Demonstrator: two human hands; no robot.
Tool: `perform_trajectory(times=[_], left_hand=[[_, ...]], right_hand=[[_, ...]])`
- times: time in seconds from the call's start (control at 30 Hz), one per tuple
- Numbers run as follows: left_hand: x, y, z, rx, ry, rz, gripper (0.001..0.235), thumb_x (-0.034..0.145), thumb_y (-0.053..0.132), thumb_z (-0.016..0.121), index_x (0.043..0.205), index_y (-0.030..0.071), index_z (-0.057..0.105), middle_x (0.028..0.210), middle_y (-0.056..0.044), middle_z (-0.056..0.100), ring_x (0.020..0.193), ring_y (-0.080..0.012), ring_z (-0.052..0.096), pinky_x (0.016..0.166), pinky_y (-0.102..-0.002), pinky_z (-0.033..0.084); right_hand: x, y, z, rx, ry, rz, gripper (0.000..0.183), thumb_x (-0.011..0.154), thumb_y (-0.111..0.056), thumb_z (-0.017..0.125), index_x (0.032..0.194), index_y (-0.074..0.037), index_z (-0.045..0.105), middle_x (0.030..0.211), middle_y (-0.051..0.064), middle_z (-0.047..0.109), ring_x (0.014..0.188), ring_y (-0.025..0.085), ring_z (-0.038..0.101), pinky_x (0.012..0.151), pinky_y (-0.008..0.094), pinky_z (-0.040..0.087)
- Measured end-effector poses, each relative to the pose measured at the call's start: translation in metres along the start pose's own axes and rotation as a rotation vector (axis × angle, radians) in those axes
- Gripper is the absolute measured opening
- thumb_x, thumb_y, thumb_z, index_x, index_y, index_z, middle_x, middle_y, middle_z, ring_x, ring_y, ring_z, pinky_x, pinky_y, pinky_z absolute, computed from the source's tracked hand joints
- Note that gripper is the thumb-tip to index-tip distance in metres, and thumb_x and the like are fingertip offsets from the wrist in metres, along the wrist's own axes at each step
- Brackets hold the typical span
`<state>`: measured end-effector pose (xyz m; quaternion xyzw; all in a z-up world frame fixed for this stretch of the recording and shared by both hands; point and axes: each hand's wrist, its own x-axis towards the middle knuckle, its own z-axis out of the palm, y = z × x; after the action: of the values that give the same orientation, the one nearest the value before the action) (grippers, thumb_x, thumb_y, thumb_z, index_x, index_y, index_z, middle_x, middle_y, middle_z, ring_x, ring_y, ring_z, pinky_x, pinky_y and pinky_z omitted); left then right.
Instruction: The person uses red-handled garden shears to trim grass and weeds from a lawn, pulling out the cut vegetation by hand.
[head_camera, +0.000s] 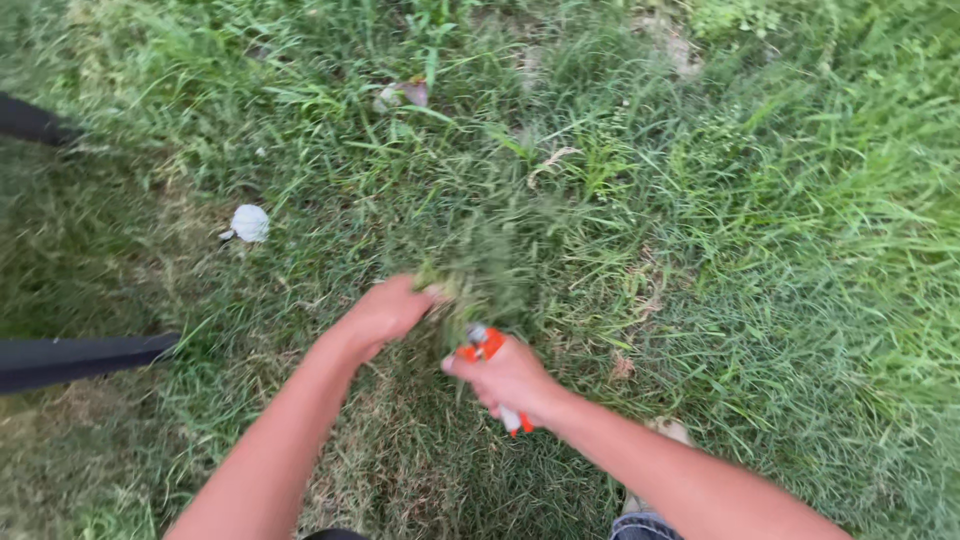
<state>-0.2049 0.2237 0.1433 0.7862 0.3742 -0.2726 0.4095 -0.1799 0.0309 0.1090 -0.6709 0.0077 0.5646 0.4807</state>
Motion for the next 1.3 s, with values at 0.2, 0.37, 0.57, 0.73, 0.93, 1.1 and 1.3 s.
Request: perform_trajectory(times=[0.2, 0.37, 0.57, 0.73, 0.93, 1.1, 1.3], left_hand=[[-0.102, -0.131, -0.040, -0.558, 0.174, -0.404, 0.061, 0.105, 0.039, 0.060, 0.164, 0.023, 0.056, 0.147, -0.007, 0.074, 0.092, -0.0210, 0.055, 0.082, -0.036, 0.044], [-0.107, -0.347, 0.007, -0.515, 0.677, -0.707, 0.097, 0.093, 0.062, 0.071, 0.166, 0.007, 0.037, 0.148, -0.033, 0.056, 0.118, -0.0505, 0.059, 0.099, -0.062, 0.045], [-0.146, -0.288, -0.012, -0.047, 0.930, -0.480, 0.090, 0.091, 0.046, 0.075, 0.160, 0.007, 0.034, 0.158, -0.030, 0.026, 0.152, -0.0468, 0.022, 0.123, -0.067, 0.027], [-0.126, -0.244, -0.034, -0.170, 0.457, 0.218, 0.089, 0.090, 0.066, 0.055, 0.161, 0.012, 0.047, 0.167, -0.013, 0.052, 0.146, -0.0338, 0.058, 0.117, -0.056, 0.047], [-0.060, -0.231, -0.044, 0.303, 0.598, 0.691, 0.049, 0.111, 0.052, 0.044, 0.096, 0.015, 0.072, 0.084, -0.001, 0.071, 0.070, -0.0169, 0.069, 0.061, -0.034, 0.061], [-0.015, -0.223, -0.037, 0.348, 0.567, 0.872, 0.042, 0.112, 0.039, 0.062, 0.081, 0.012, 0.052, 0.074, -0.006, 0.056, 0.062, -0.0287, 0.059, 0.064, -0.047, 0.049], [0.039, -0.240, -0.033, 0.988, -0.052, 0.056, 0.039, 0.108, 0.047, 0.054, 0.110, 0.020, 0.081, 0.112, -0.007, 0.083, 0.108, -0.0339, 0.081, 0.089, -0.049, 0.065]], right_hand=[[-0.011, -0.027, 0.096, -0.781, -0.336, -0.112, 0.020, 0.106, -0.039, 0.068, 0.110, -0.020, 0.072, 0.081, -0.004, 0.072, 0.070, 0.009, 0.072, 0.069, 0.028, 0.063], [-0.012, -0.042, 0.169, -1.181, -0.553, -0.182, 0.047, 0.104, -0.033, 0.070, 0.136, -0.005, 0.050, 0.101, 0.007, 0.059, 0.078, 0.018, 0.057, 0.061, 0.032, 0.051], [0.004, -0.041, 0.207, -1.259, -0.549, -0.185, 0.038, 0.104, -0.022, 0.075, 0.133, -0.009, 0.055, 0.095, 0.005, 0.061, 0.072, 0.011, 0.058, 0.055, 0.018, 0.051], [0.019, -0.043, 0.196, -1.202, -0.505, -0.270, 0.054, 0.087, -0.044, 0.079, 0.126, -0.014, 0.055, 0.103, 0.005, 0.075, 0.088, 0.025, 0.072, 0.072, 0.043, 0.056], [-0.002, -0.069, 0.141, -1.021, -0.654, -0.198, 0.032, 0.101, -0.036, 0.071, 0.120, -0.016, 0.056, 0.068, -0.005, 0.071, 0.054, 0.008, 0.067, 0.073, 0.029, 0.063], [-0.020, -0.071, 0.078, -0.638, -0.518, 0.032, 0.030, 0.093, -0.026, 0.080, 0.104, -0.014, 0.055, 0.091, 0.004, 0.072, 0.086, 0.017, 0.076, 0.082, 0.034, 0.062], [-0.045, -0.068, 0.005, -0.480, -0.384, 0.229, 0.029, 0.095, -0.024, 0.076, 0.116, -0.010, 0.060, 0.110, 0.010, 0.074, 0.096, 0.025, 0.077, 0.092, 0.039, 0.068]])
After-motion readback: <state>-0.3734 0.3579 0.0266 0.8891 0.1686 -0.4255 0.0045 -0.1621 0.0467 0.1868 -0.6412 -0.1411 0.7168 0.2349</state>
